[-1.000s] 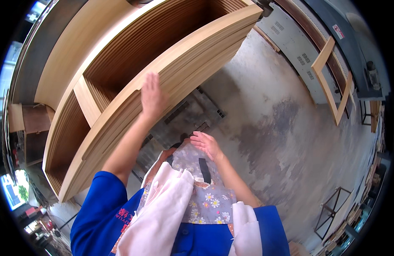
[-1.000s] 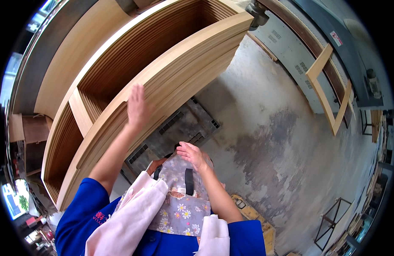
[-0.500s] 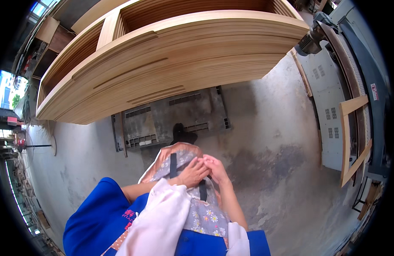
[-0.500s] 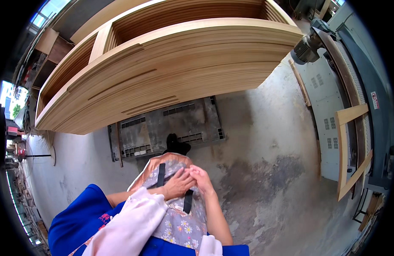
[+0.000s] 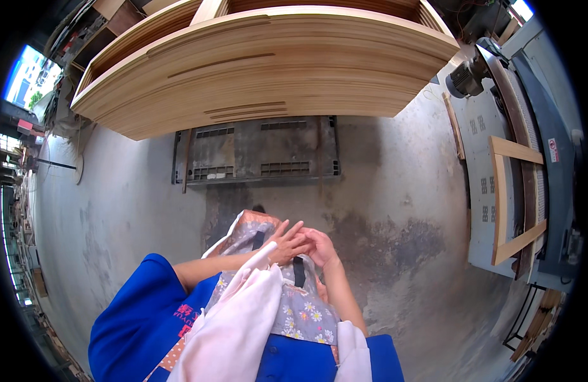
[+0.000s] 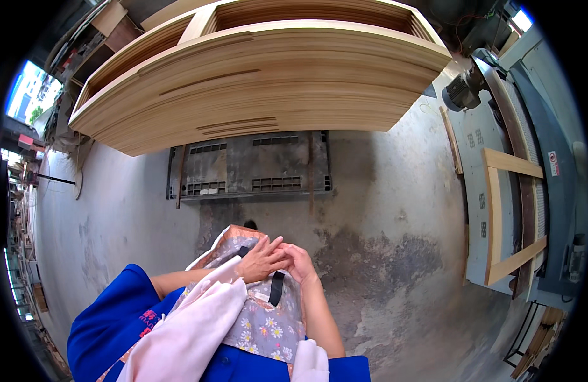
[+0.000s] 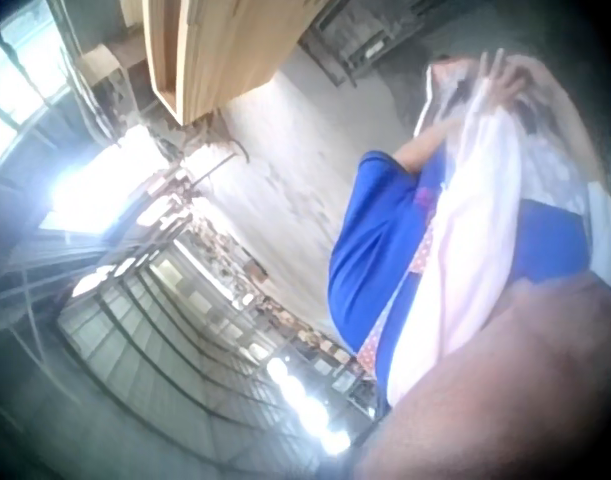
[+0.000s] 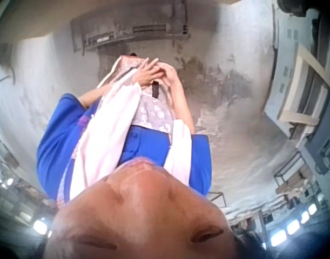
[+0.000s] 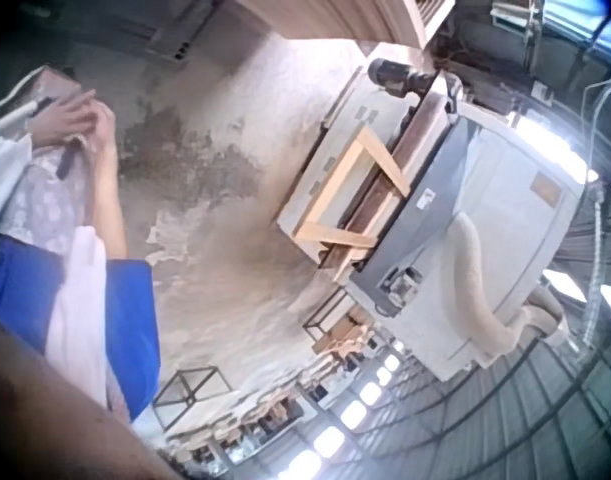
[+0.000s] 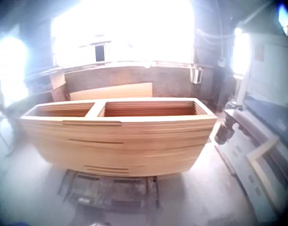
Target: The person lifts a rectangular wooden frame and places it into a larger curved wooden cabinet structure. They adjust the frame's position within the cabinet and then remove it, repeating the process of lifting and placing the frame multiple times.
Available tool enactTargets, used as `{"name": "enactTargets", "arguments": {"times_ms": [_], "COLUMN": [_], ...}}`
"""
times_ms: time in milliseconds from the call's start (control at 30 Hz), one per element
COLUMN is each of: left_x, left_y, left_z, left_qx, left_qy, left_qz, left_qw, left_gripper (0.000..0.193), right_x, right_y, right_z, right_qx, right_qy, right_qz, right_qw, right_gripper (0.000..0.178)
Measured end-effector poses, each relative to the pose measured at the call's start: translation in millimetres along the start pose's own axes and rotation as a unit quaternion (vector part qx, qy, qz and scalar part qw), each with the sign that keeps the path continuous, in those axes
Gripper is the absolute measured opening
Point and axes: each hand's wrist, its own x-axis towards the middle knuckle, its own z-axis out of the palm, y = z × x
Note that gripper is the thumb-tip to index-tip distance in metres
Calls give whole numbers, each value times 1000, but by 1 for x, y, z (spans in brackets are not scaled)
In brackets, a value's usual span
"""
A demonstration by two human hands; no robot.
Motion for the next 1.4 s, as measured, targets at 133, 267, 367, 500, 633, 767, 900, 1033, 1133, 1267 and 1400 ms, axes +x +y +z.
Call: {"name": "enactTargets", "arguments": {"times_ms": [133, 267, 367, 500, 633, 767, 900, 1033, 1133, 1267, 1400], "left_x": [-5, -36, -64, -92, -125, -143, -162, -171, -166, -175, -160], "left_y": [1, -21, -8, 3, 13, 10, 7, 12, 20, 24, 27], "left_z": [-10, -21, -11, 36, 30, 36, 59, 57, 71, 53, 62], "left_qx": [2, -29, -16, -59, -82, -42, -83, -42, -48, -105, -49], "left_qy": [48, 60, 92, 225, 171, 203, 283, 327, 462, 379, 395], "left_qz": [3, 4, -37, -80, -142, -148, -149, -169, -197, -276, -422], "left_qw": [999, 998, 995, 969, 972, 967, 944, 929, 863, 877, 814], "left_gripper": [51, 48, 50, 55, 55, 54, 53, 51, 54, 48, 38], "right_x": [-3, 20, 22, 20, 23, 25, 32, 33, 39, 44, 75], "right_y": [1, 26, 43, 63, 81, 94, 116, 119, 118, 114, 107], "right_z": [13, 30, 38, 65, 85, 106, 116, 133, 123, 156, 177], "right_qx": [-61, -127, -172, -224, -289, -309, -340, -360, -400, -475, -524], "right_qy": [-22, 55, 47, 59, 39, 34, 10, 31, -13, -30, -65], "right_qz": [-41, -78, -64, -58, -29, -22, -31, -7, 78, 106, 207], "right_qw": [997, 987, 982, 971, 956, 950, 940, 932, 913, 873, 823], "right_gripper": [34, 31, 30, 28, 33, 33, 33, 34, 36, 44, 43]}}
